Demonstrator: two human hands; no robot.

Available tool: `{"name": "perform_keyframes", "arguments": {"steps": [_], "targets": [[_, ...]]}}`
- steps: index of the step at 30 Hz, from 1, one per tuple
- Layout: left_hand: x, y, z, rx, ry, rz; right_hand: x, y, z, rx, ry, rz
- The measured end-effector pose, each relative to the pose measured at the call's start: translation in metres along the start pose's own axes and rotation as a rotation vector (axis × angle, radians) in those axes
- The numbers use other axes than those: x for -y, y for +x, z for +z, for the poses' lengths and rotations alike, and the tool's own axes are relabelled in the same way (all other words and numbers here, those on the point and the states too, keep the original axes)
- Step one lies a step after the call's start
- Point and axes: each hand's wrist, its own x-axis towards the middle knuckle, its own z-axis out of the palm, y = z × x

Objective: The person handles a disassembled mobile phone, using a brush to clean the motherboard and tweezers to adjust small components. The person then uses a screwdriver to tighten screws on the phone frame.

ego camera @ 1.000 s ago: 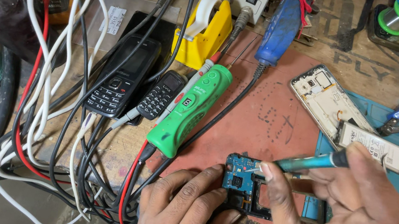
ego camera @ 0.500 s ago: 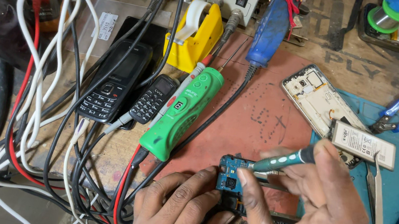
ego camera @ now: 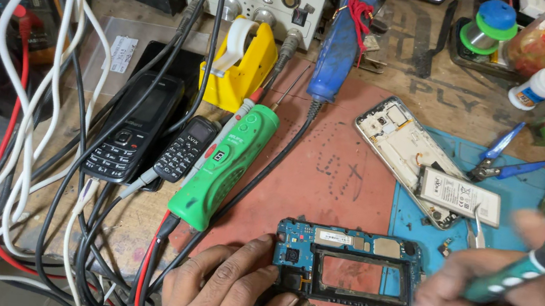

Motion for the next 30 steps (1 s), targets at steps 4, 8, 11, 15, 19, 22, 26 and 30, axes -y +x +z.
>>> {"name": "perform_keyframes", "arguments": {"steps": [4, 8, 11, 15, 19, 22, 26, 30], "targets": [[0.001, -0.001, 0.004, -0.017, 0.005, -0.015, -0.052, 0.034, -0.071, 0.101, -0.348, -0.034], [0.002, 0.0, 0.004, -0.001, -0.012, -0.01, -0.084, 0.08, -0.092, 0.225, -0.642, -0.112], [0.002, 0.0, 0.003, -0.004, -0.01, -0.01, -0.077, 0.105, -0.08, 0.387, -0.867, -0.19], [0.002, 0.001, 0.004, -0.021, -0.021, 0.0, -0.061, 0.116, -0.058, 0.543, -1.037, -0.056], [0.003, 0.0, 0.004, 0.003, -0.015, -0.024, -0.059, 0.113, -0.054, 0.561, -1.057, -0.003], [0.005, 0.0, 0.004, 0.035, -0.016, -0.038, -0.06, 0.114, -0.056, 0.565, -1.042, -0.029], [0.005, 0.0, 0.003, 0.02, -0.018, -0.027, -0.058, 0.114, -0.055, 0.553, -1.249, 0.127], [0.005, -0.001, 0.002, 0.027, -0.015, -0.031, -0.059, 0.112, -0.053, 0.504, -1.048, -0.197]]}}
